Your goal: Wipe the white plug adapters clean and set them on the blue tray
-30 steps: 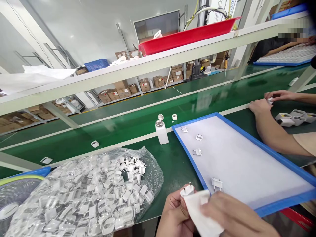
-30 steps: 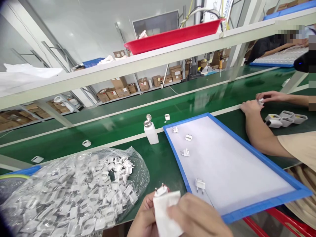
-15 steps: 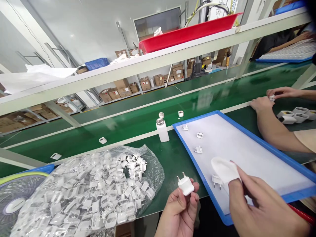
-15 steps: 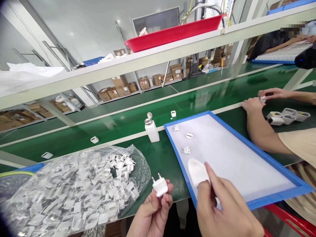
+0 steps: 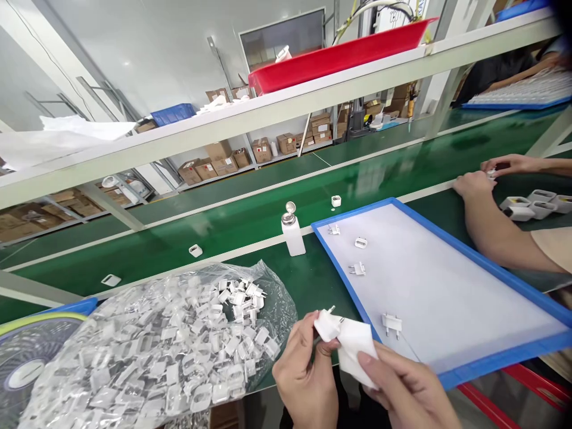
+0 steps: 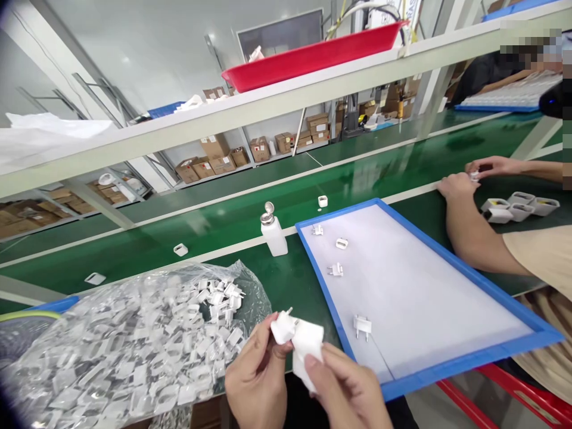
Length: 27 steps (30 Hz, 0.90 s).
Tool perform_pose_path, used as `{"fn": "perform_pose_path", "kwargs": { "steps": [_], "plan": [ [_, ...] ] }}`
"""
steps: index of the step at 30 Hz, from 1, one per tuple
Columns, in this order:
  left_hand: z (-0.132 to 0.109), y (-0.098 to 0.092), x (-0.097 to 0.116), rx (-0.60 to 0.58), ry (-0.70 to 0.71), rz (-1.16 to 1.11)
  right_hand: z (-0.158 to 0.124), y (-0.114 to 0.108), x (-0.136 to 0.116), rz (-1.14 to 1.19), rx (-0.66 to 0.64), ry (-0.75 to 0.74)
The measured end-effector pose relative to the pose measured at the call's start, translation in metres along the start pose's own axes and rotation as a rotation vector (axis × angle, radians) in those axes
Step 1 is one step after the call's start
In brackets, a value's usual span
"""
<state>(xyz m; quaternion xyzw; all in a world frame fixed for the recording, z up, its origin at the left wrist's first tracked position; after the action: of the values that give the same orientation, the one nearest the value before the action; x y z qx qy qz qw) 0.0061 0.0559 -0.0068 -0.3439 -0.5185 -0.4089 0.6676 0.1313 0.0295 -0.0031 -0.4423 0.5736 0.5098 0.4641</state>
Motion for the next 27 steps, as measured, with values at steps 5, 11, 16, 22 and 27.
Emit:
{"fn": "perform_pose_path", "kwargs": {
  "steps": [5,11,16,22,27],
  "plan": [
    [0.01,0.009,-0.004,-0.137,0.252,0.151,0.012,-0.052,0.001,0.248,0.29,0.054],
    [0.009,0.038,-0.009,-0.233,0.257,0.128,0.005,-0.09,-0.007,0.07,0.443,-0.078],
    [-0.007,0.067,-0.004,-0.38,0.634,0.144,0.006,-0.088,0.001,-0.282,0.171,-0.13],
    [0.009,0.121,-0.004,-0.502,0.624,0.286,0.012,-0.128,0.013,0.027,0.534,0.125],
    [0.038,0.22,-0.007,-0.781,0.468,0.446,0.007,-0.151,0.015,0.166,0.599,0.139]
  ]
}}
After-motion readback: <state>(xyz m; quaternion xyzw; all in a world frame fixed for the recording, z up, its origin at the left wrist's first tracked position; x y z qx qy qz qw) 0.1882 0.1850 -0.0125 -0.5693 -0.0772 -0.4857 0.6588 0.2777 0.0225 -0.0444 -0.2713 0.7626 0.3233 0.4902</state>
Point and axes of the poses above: each hand's wrist, its own z-axis towards the middle knuckle, its own y-axis out of the palm, x = y × z, the point moved 1 cm from there along z, towards the middle knuckle
